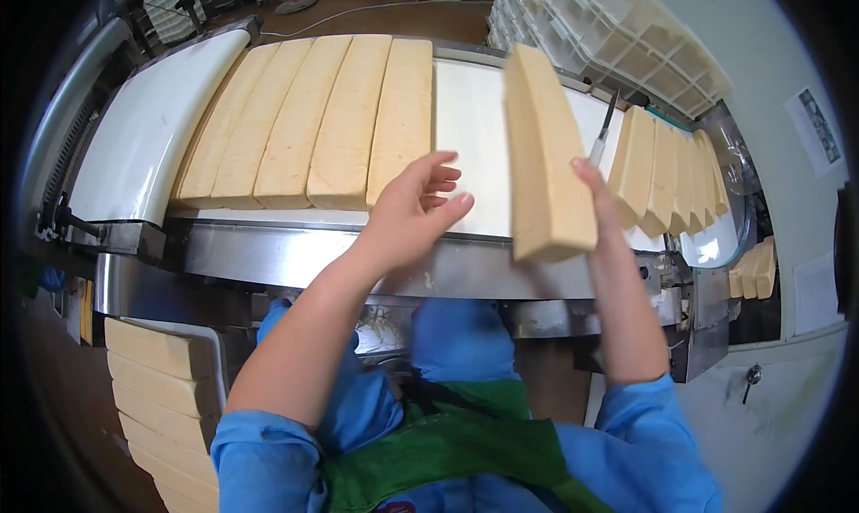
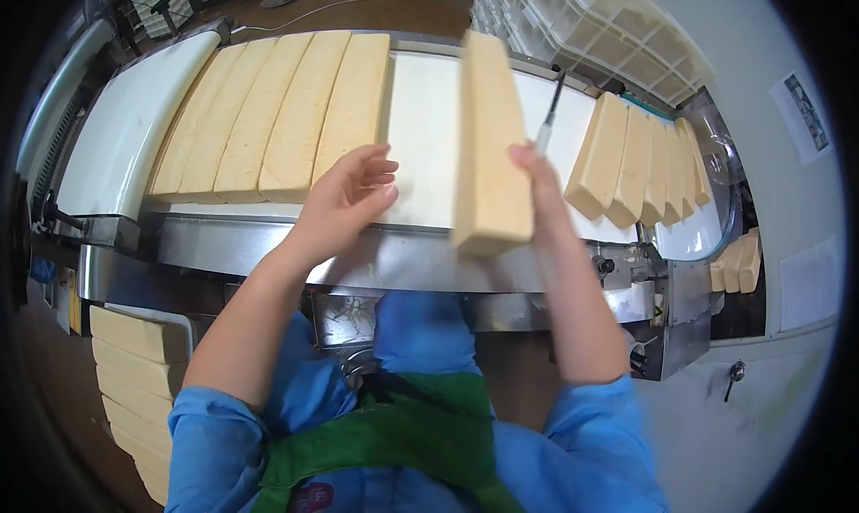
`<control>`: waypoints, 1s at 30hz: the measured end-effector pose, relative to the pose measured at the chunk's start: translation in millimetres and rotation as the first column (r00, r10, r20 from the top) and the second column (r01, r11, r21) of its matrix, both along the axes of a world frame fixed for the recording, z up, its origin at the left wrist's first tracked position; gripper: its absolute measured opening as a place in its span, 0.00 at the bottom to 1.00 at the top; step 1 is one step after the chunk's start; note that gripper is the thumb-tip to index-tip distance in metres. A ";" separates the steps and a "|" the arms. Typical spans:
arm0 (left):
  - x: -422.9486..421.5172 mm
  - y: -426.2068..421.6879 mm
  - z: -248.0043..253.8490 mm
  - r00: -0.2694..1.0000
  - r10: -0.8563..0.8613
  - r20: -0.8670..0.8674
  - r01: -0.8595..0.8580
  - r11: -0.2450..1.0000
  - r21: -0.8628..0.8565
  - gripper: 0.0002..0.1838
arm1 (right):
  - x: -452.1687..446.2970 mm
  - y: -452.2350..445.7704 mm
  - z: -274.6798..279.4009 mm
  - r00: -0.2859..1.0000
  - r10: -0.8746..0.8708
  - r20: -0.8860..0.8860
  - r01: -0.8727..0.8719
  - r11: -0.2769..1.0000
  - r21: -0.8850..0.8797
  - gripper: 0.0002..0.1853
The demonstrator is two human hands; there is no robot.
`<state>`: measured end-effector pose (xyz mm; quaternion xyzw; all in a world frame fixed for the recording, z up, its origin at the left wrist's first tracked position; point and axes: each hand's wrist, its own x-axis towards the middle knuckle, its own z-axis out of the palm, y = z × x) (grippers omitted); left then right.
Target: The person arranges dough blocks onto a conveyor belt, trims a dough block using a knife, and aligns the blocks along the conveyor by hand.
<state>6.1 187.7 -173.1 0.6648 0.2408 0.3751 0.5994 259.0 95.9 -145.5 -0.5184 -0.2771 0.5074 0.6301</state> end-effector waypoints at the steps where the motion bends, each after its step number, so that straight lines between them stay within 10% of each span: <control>1: 4.8 -1.7 3.5 0.995 0.017 0.103 0.004 0.979 -0.205 0.26 | -26.0 -5.8 -8.4 0.999 0.007 -0.054 -0.005 0.999 0.040 0.27; 4: 8.0 -1.5 12.1 0.935 0.093 0.341 0.140 0.788 -0.599 0.29 | -106.3 -19.9 -5.9 0.998 0.019 0.052 -0.028 0.982 0.186 0.30; 6: -3.8 3.5 10.1 0.895 0.055 0.443 0.266 0.732 -0.628 0.31 | -123.8 -19.2 -3.7 0.952 0.231 0.200 -0.269 0.945 0.188 0.29; 14: -25.1 10.7 15.8 0.732 -0.037 0.680 0.533 0.652 -0.539 0.41 | -88.6 49.8 21.2 0.707 -0.156 0.690 -0.062 0.958 0.280 0.18; 17: -22.5 6.5 15.7 0.739 -0.062 0.670 0.540 0.649 -0.536 0.41 | -88.1 75.6 26.3 0.756 -0.212 0.620 -0.023 0.937 0.348 0.17; 24: -19.9 -6.4 25.5 0.795 -0.003 0.607 0.466 0.643 -0.607 0.38 | -91.5 103.1 66.0 0.198 -0.334 0.922 0.023 0.942 0.336 0.19; 30: -18.9 -10.6 28.1 0.871 0.027 0.490 0.323 0.720 -0.614 0.32 | -94.8 109.1 73.3 0.153 -0.390 0.908 0.035 0.921 0.389 0.19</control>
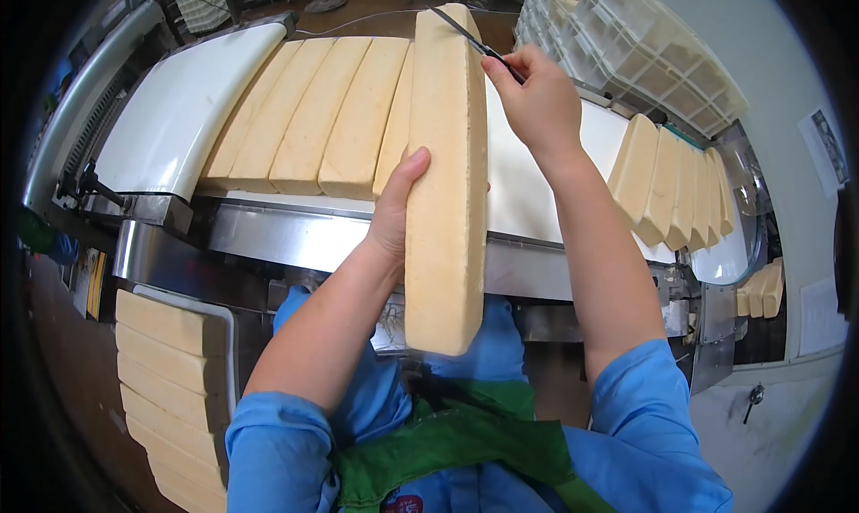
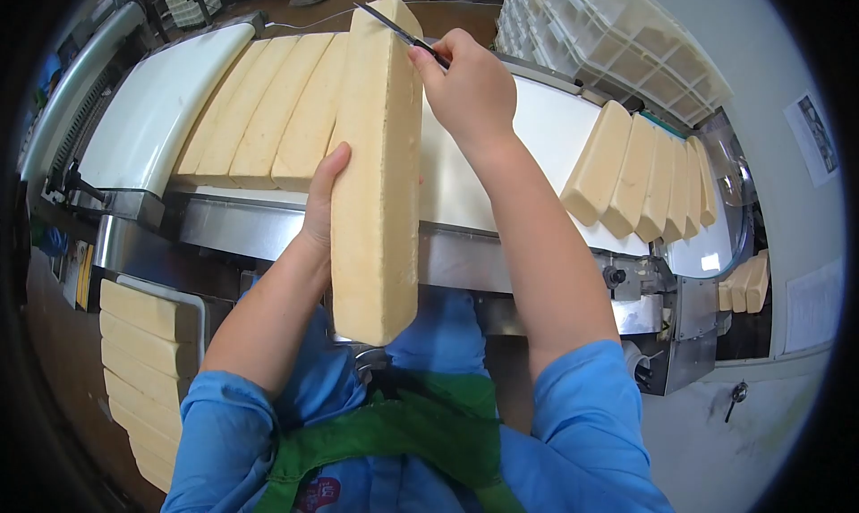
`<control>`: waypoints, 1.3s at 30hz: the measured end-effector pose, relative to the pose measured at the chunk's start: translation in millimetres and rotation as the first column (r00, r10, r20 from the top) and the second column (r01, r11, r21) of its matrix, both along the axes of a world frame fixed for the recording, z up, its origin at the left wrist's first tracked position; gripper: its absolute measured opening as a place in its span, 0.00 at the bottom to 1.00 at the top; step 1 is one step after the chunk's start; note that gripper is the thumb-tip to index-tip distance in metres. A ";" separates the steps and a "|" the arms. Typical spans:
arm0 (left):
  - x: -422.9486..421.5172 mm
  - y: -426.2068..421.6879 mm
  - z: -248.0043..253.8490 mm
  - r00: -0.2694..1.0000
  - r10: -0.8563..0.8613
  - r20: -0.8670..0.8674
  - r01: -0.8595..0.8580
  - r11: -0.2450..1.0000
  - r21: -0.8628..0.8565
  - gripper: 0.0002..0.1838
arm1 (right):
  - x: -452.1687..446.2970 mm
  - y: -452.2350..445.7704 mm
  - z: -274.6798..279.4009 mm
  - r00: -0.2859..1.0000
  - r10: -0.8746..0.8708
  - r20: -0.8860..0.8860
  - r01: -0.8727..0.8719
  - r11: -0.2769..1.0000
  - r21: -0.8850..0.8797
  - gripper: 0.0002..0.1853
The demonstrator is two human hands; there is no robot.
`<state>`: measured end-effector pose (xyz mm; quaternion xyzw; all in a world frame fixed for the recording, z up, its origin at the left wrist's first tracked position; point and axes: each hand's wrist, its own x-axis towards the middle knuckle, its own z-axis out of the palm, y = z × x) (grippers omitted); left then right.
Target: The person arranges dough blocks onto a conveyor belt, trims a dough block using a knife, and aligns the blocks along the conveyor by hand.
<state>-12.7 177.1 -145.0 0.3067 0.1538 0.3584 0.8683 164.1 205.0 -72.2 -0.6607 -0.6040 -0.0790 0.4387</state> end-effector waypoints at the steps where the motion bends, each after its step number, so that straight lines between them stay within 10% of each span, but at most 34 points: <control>1: 1.0 -1.0 2.1 1.000 0.027 -0.007 -0.027 1.000 0.006 0.32 | -3.2 -4.9 -0.5 1.000 0.010 0.000 -0.010 1.000 0.005 0.18; 39: -16.7 26.3 -5.0 0.977 0.207 0.054 -0.209 0.977 0.031 0.28 | -46.4 -129.6 -33.5 0.975 0.219 0.043 -0.215 0.973 -0.085 0.11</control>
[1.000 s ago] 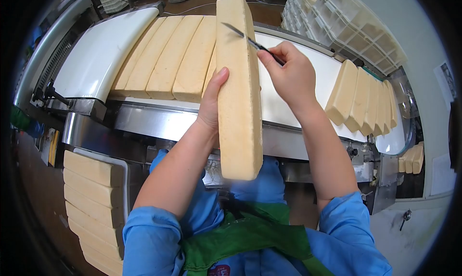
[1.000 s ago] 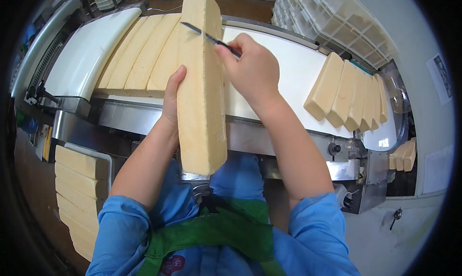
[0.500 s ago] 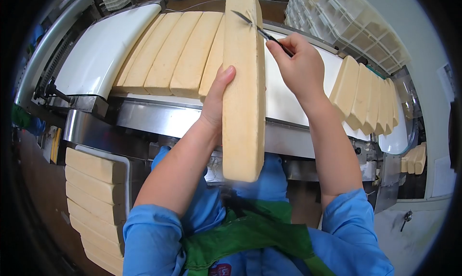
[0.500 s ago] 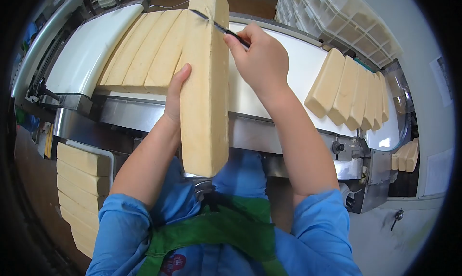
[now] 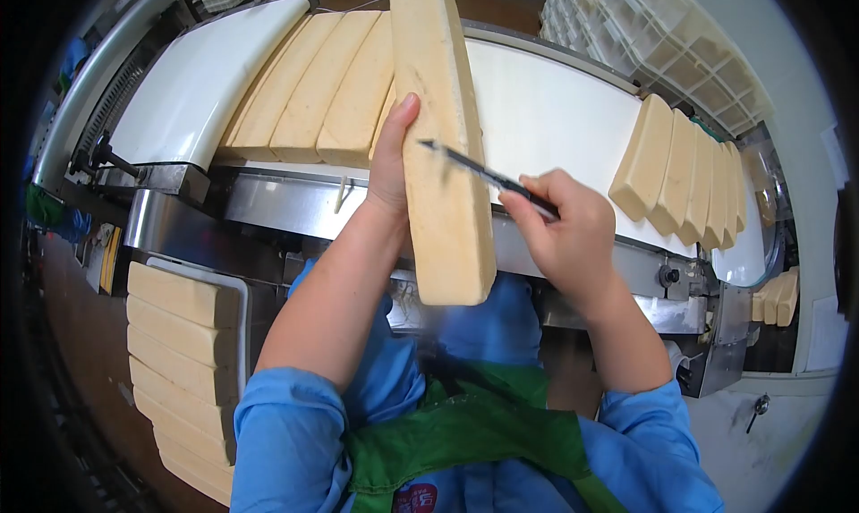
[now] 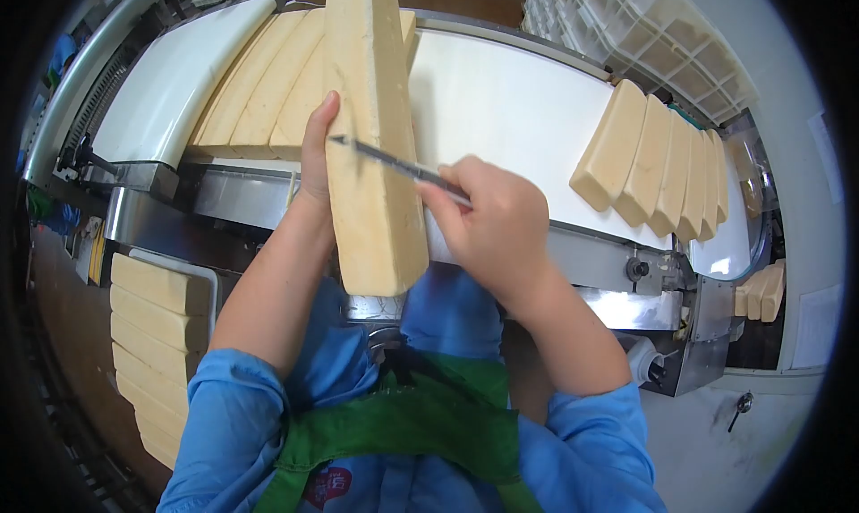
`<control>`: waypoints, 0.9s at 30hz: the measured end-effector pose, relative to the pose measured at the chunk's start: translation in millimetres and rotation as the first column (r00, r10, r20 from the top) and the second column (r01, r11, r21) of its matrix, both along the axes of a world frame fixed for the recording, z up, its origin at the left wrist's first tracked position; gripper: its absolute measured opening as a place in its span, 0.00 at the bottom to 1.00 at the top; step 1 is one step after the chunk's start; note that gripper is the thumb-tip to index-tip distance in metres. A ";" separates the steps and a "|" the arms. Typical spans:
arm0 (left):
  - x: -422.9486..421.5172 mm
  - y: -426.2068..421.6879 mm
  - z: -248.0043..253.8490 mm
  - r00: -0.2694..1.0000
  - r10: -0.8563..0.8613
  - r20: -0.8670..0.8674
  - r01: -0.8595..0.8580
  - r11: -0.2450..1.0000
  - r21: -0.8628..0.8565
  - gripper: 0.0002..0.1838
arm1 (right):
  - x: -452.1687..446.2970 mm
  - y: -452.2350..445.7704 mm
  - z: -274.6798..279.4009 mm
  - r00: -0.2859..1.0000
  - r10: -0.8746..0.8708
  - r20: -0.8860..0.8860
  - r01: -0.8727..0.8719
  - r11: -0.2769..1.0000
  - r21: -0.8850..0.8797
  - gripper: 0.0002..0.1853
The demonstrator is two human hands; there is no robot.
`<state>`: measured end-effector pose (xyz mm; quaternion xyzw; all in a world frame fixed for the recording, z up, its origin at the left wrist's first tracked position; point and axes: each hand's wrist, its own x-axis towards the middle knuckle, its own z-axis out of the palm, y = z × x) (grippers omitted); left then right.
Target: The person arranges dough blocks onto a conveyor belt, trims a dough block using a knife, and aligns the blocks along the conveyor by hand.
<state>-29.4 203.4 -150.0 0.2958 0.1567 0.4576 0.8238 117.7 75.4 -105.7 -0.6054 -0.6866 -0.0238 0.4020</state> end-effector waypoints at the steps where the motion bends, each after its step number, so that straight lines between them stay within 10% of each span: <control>1: -0.8 -1.0 3.6 1.000 0.016 -0.013 -0.016 1.000 -0.012 0.29 | -0.2 -7.1 -1.6 0.999 0.021 0.028 -0.021 1.000 0.011 0.10; 27: -19.3 24.1 -1.0 0.999 -0.021 0.043 0.017 0.996 0.089 0.40 | -0.3 -25.7 -11.9 0.988 0.142 0.054 -0.144 0.989 0.027 0.09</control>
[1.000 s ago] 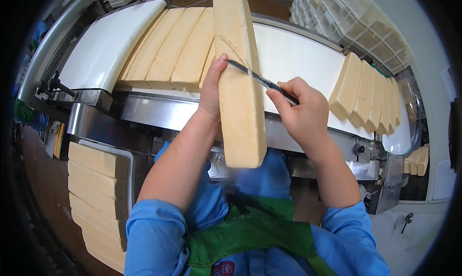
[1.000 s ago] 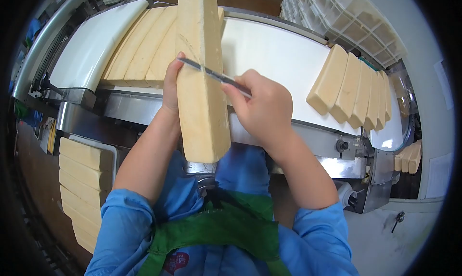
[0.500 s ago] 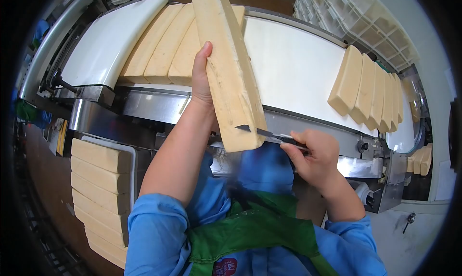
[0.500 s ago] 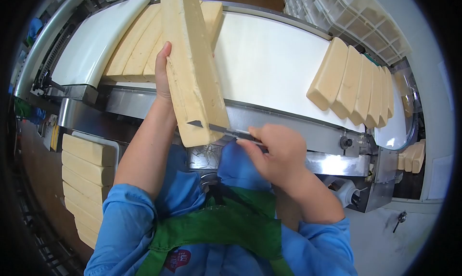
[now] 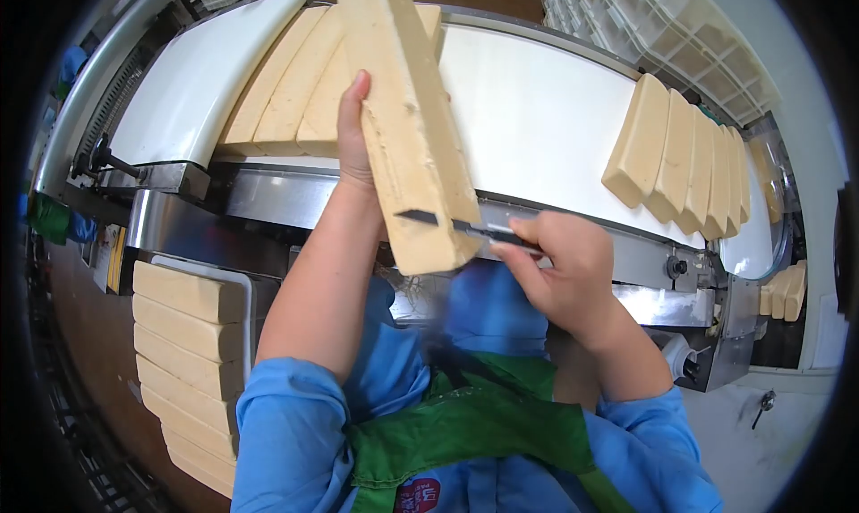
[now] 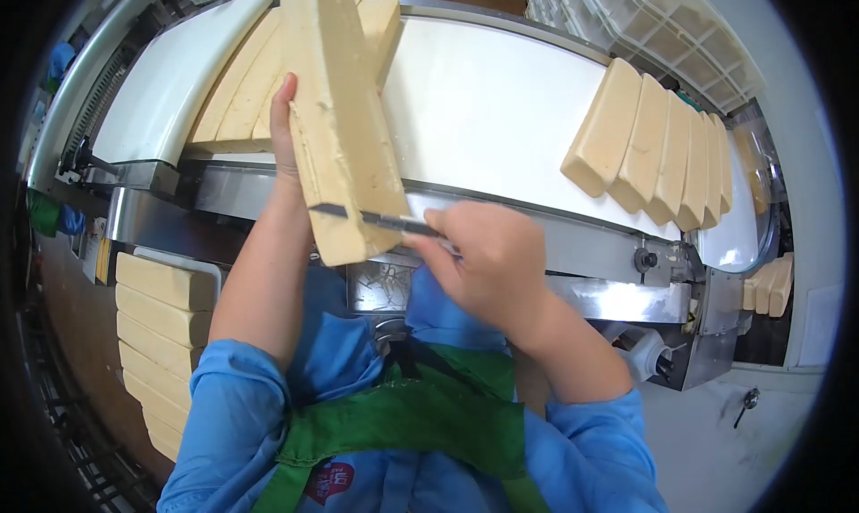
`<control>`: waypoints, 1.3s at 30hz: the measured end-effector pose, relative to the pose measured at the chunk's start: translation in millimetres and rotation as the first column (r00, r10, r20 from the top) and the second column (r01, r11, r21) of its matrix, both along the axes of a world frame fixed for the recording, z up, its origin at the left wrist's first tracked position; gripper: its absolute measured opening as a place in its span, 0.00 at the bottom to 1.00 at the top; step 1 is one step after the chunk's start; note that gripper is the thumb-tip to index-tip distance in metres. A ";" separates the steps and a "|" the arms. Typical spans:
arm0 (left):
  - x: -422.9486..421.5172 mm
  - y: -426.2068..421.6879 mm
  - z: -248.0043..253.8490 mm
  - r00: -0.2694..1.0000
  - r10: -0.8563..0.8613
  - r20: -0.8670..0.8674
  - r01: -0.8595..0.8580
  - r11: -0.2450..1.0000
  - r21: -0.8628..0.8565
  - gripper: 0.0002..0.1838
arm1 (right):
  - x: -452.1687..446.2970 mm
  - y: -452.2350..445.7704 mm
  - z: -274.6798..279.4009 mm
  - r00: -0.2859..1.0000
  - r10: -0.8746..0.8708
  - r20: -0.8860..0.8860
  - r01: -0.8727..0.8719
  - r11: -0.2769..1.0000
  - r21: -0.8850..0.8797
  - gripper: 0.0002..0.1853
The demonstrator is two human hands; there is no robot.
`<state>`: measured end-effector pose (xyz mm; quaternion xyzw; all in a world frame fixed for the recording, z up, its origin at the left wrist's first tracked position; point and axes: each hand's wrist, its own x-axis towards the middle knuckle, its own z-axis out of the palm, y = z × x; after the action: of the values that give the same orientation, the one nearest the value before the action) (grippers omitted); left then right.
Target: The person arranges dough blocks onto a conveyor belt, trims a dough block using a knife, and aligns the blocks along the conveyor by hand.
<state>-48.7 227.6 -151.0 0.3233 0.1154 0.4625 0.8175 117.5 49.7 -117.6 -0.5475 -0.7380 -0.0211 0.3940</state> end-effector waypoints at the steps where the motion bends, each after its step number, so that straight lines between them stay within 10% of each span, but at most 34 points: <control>1: -2.9 2.4 -1.9 1.000 0.021 -0.022 -0.021 1.000 0.021 0.42 | 2.7 -3.0 -1.0 1.000 -0.005 -0.022 0.004 1.000 -0.015 0.09; 8: -1.3 -6.1 -5.2 0.881 -0.167 0.442 0.257 0.954 -0.154 0.42 | -7.5 62.8 -24.0 0.894 -0.081 -0.442 0.085 0.996 -0.011 0.11; 24: -13.1 14.2 -11.1 0.692 -0.186 0.698 0.277 0.961 -0.018 0.23 | -52.9 -0.7 -58.2 0.602 -0.009 -0.799 -0.216 0.961 -0.174 0.09; 33: -20.5 10.2 -7.1 0.727 -0.248 0.640 0.266 0.961 0.071 0.23 | -26.4 -27.7 -62.0 0.774 0.001 -0.633 -0.173 0.962 -0.210 0.07; 39: -11.3 -8.0 -8.2 0.842 -0.191 0.505 0.218 0.976 0.006 0.23 | 108.8 -37.7 -82.4 0.975 -0.143 0.170 0.169 0.975 -0.148 0.11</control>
<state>-60.0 219.5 -159.2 0.1809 -0.1245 0.4376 0.8719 226.3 12.1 -200.0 -0.6305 -0.7209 -0.0355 0.2857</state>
